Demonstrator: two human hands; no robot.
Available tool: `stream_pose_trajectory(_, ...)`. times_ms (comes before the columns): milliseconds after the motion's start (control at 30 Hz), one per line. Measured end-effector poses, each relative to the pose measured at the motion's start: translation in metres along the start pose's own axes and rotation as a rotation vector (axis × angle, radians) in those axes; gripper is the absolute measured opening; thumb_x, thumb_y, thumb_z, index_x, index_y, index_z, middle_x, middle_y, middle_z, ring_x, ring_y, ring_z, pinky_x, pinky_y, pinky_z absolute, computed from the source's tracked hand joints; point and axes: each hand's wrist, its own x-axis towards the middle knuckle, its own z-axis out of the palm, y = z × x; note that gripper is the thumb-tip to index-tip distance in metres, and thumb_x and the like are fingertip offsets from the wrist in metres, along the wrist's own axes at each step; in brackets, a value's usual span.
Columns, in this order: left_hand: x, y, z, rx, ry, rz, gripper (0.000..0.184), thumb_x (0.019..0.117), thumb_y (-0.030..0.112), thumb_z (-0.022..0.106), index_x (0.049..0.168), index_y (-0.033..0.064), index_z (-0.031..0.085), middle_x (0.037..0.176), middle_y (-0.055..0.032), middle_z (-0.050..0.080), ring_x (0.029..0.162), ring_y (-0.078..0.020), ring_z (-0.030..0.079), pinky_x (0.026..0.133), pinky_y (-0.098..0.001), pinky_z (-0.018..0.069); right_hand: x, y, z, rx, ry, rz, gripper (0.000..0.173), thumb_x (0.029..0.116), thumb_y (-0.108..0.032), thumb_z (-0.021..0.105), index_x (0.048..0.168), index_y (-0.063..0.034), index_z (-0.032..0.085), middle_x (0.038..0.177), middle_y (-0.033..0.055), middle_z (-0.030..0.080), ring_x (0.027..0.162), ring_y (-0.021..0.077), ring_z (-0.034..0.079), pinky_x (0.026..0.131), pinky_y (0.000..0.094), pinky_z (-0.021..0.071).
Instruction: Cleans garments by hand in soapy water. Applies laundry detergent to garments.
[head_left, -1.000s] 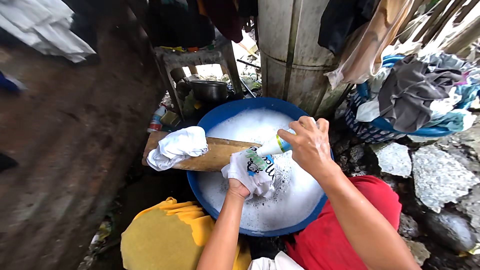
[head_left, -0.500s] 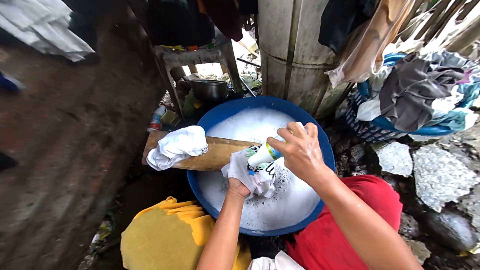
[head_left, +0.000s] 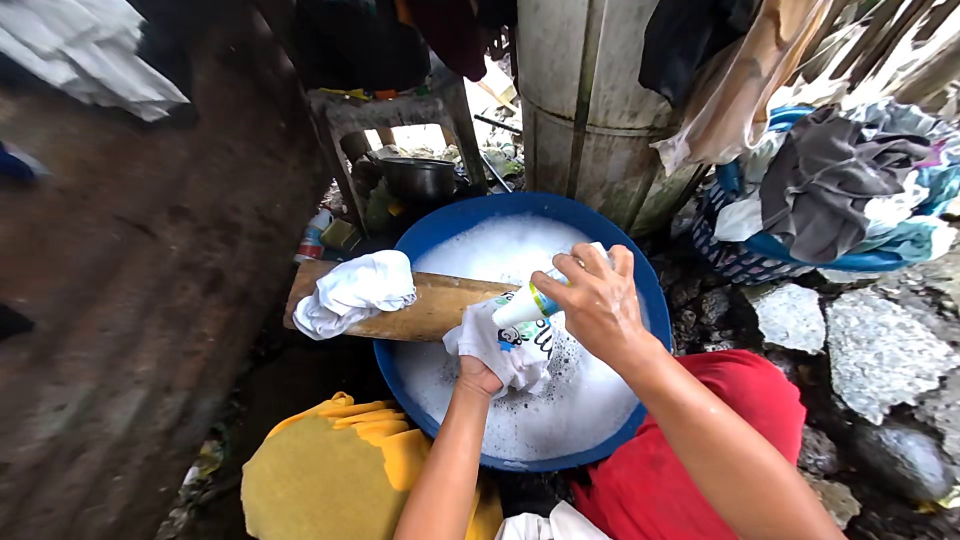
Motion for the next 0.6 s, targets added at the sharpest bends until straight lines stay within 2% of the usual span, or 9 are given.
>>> stream_pose_trajectory(267, 0.0006, 0.0004, -0.001, -0.031, -0.048, -0.001, 0.066, 0.1061, 0.057, 0.01, 0.098, 0.0178, 0.062, 0.084, -0.0024, 0.071, 0.076, -0.0146, 0.07, 0.064, -0.0336, 0.0598, 0.0, 0.004, -0.0028, 0.016, -0.057, 0.011, 0.04, 0.0793, 0.013, 0.069, 0.106, -0.0159, 0.076, 0.099, 0.0131, 0.071, 0.105, 0.0392, 0.065, 0.085, 0.0603, 0.0441)
stream_pose_trajectory(467, 0.0036, 0.0034, -0.0016, -0.027, -0.022, 0.045, 0.069, 0.1049, 0.058, 0.006, 0.096, 0.0185, 0.061, 0.081, -0.0019, 0.07, 0.074, -0.0149, 0.069, 0.062, -0.0344, 0.0591, -0.0006, 0.0047, -0.0068, 0.059, -0.113, -0.03, 0.035, 0.0814, 0.012, 0.068, 0.102, -0.0151, 0.076, 0.097, 0.0131, 0.071, 0.102, 0.0394, 0.066, 0.084, 0.0612, 0.0452)
stream_pose_trajectory(600, 0.0034, 0.0045, -0.0021, -0.033, -0.029, 0.045, 0.069, 0.1049, 0.058, 0.006, 0.096, 0.0185, 0.062, 0.082, -0.0023, 0.071, 0.075, -0.015, 0.07, 0.062, -0.0346, 0.0593, -0.0008, 0.004, -0.007, 0.055, -0.119, -0.037, 0.035, 0.0793, 0.012, 0.07, 0.101, -0.0142, 0.077, 0.096, 0.0133, 0.071, 0.1, 0.0396, 0.066, 0.083, 0.0612, 0.045)
